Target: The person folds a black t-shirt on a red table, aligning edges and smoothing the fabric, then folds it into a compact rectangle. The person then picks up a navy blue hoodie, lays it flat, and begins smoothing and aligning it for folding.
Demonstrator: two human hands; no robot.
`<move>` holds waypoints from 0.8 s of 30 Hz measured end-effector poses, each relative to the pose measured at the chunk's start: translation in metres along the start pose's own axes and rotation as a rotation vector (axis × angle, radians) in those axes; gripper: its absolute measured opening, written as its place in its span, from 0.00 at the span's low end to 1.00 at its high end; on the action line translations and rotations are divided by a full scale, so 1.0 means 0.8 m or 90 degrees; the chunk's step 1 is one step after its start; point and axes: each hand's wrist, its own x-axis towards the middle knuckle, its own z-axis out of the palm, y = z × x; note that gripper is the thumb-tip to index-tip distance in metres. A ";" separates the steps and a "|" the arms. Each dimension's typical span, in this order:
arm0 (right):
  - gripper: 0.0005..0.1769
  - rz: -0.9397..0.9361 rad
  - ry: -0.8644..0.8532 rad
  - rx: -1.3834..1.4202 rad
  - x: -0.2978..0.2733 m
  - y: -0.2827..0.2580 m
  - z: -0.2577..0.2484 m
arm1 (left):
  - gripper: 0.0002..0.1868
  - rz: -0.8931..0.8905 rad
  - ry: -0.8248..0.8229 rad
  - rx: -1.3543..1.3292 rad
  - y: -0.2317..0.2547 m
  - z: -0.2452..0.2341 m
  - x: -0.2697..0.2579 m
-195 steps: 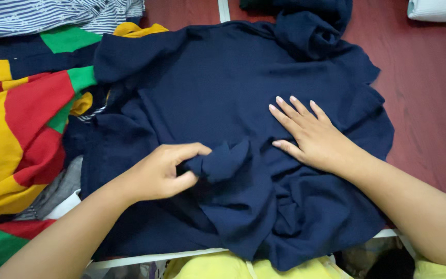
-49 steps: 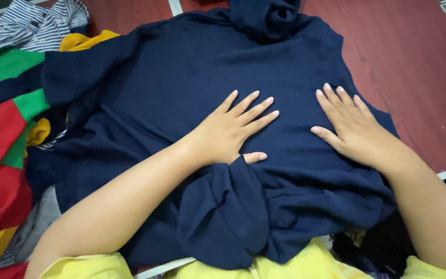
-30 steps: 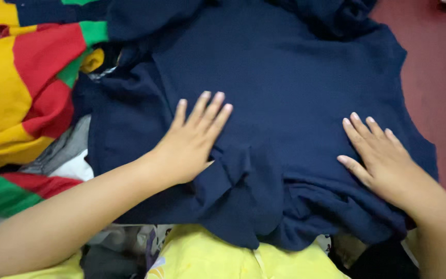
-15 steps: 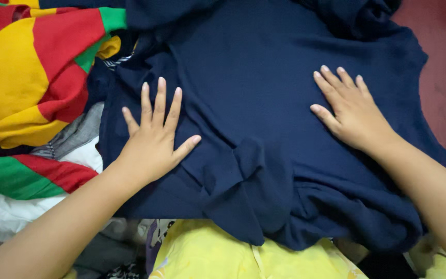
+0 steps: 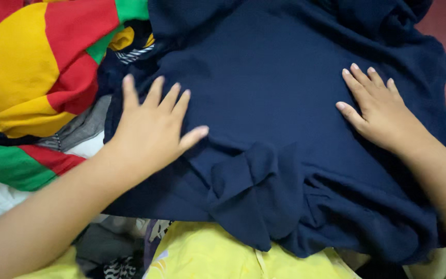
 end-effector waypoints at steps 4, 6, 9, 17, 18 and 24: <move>0.42 -0.020 0.018 0.036 0.005 -0.010 -0.003 | 0.30 0.118 0.144 -0.221 -0.013 0.024 0.072; 0.43 -0.036 0.018 0.042 0.012 -0.017 0.001 | 0.33 0.158 0.154 -0.251 -0.011 0.042 0.112; 0.42 -0.053 0.037 0.019 0.014 -0.023 0.006 | 0.35 0.167 0.138 -0.264 -0.014 0.068 0.154; 0.40 -0.028 0.060 0.006 0.020 -0.019 0.009 | 0.35 0.192 0.132 -0.271 -0.048 0.095 0.192; 0.40 -0.027 0.062 0.003 0.023 -0.019 0.010 | 0.35 0.185 0.123 -0.269 -0.051 0.094 0.196; 0.40 -0.036 0.069 -0.003 0.026 -0.014 0.013 | 0.38 0.166 0.132 -0.255 -0.058 0.092 0.217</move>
